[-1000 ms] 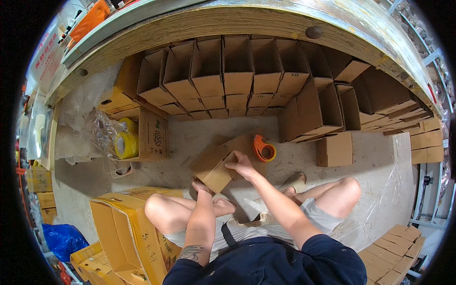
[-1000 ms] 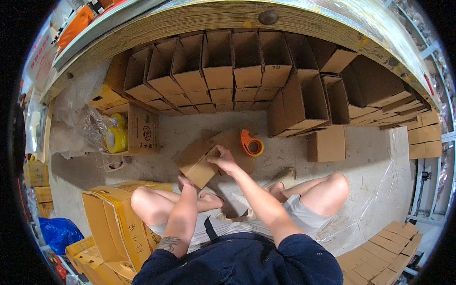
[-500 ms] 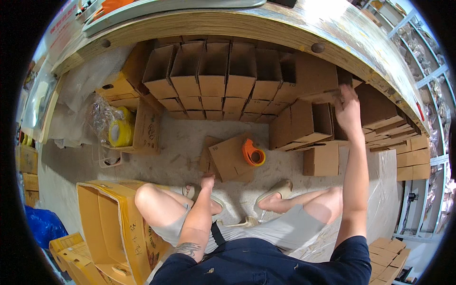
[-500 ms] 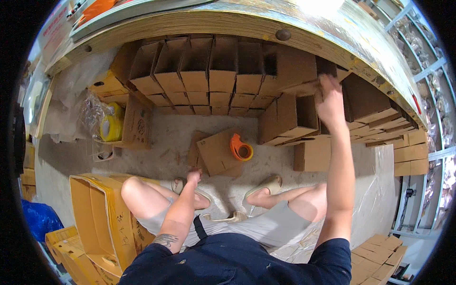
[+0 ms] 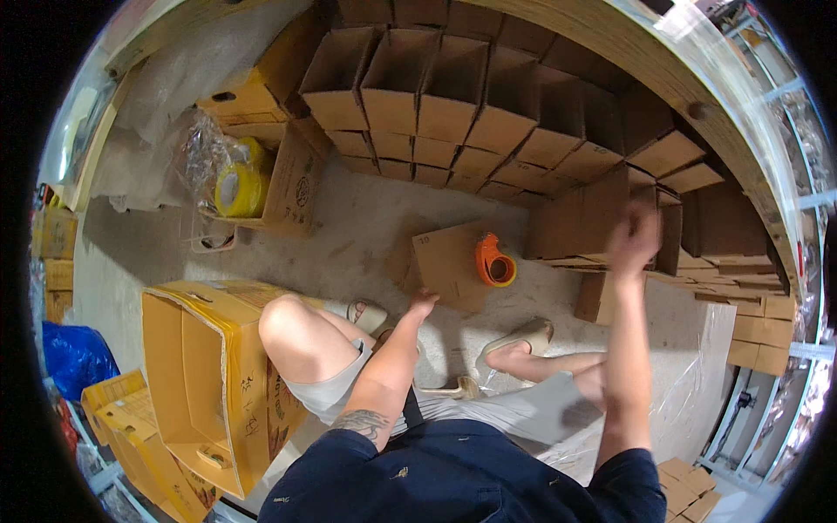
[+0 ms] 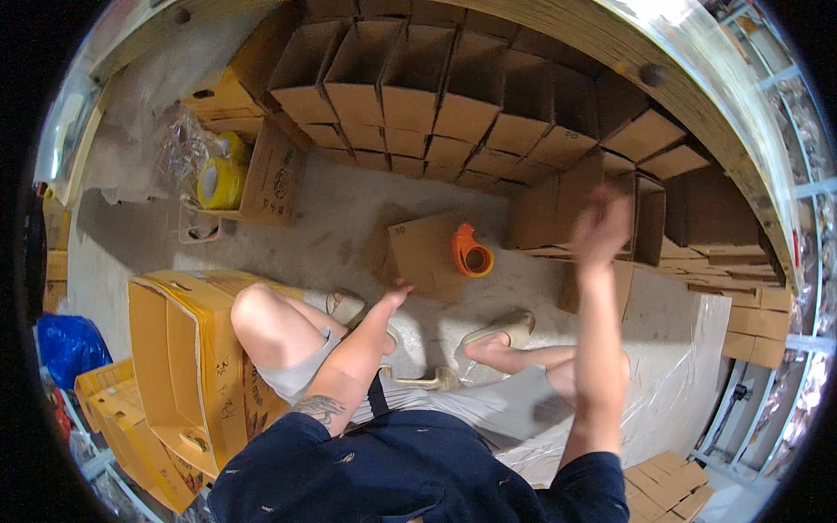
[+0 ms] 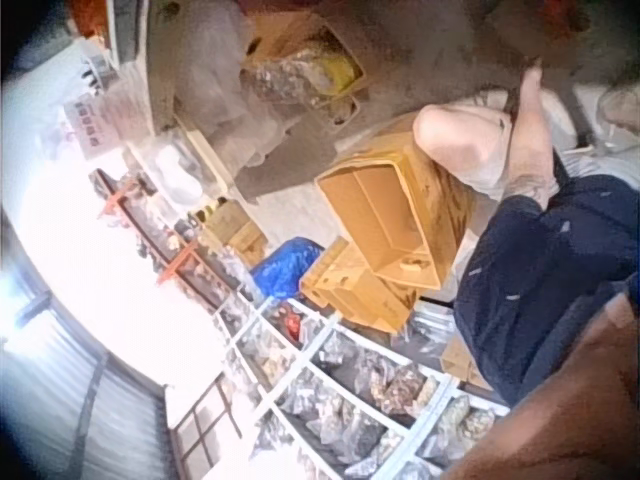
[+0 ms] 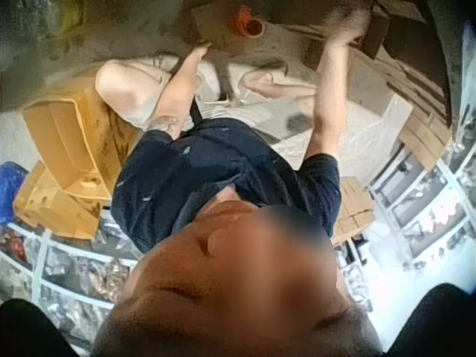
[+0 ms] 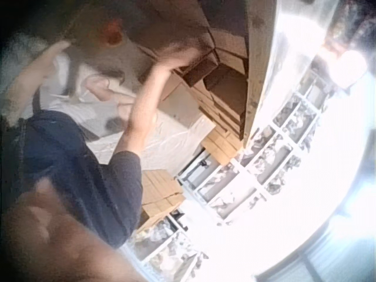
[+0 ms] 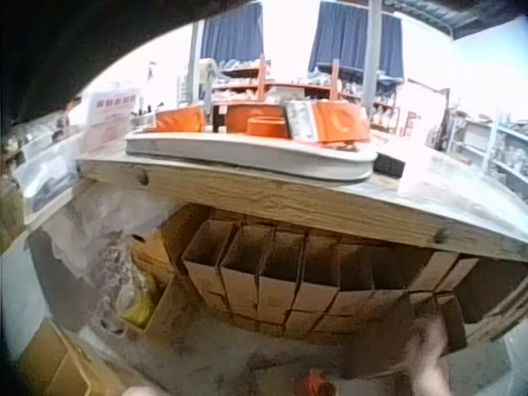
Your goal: The person assembles small cardboard boxes by folding flaps and sealing them with a handheld tape dispenser. They repeatedly pick up flat boxes, fold them into shape, apply tape to the seams, and place the finished boxes into a larger yellow container.
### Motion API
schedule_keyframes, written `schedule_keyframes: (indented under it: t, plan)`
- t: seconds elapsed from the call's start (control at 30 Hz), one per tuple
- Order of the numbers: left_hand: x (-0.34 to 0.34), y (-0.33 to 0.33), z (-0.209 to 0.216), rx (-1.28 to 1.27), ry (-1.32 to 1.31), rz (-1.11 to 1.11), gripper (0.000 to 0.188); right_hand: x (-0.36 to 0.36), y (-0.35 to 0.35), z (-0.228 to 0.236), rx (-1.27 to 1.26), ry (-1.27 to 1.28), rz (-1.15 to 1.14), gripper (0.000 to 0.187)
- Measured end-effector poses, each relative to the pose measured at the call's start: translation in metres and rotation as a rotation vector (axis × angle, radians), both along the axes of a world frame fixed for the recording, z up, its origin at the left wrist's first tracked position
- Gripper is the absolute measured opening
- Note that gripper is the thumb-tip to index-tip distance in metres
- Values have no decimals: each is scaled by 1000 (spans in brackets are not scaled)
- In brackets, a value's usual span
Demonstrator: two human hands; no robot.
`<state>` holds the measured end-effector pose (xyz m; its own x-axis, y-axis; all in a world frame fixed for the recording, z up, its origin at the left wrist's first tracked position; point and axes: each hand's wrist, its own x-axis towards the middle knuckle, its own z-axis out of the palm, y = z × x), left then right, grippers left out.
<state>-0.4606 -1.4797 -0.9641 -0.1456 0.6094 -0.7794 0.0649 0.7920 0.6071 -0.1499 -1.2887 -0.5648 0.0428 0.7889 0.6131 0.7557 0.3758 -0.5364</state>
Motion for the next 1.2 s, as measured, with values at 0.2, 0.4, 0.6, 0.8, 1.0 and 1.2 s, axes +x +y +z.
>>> schedule_keyframes:
  t: [0.2,0.4,0.6,0.8,1.0,1.2]
  plan:
    - [1,5,-3,5,166,-27,58,-65,-101,-235,-986,-604,213,60]
    - [-2,14,25,-133,-54,73,43,-84,-121,-326,-929,-465,89,62]
    - [-10,25,44,88,82,110,26,-102,-118,-308,-935,-204,-62,51]
    - [-68,52,115,213,264,338,17,-132,-120,-308,-762,-150,-168,46]
    - [-95,37,138,289,528,325,22,-153,-107,-296,-651,607,-217,43]
    - [-77,39,148,600,365,390,60,-143,-101,-254,-891,1208,-72,22]
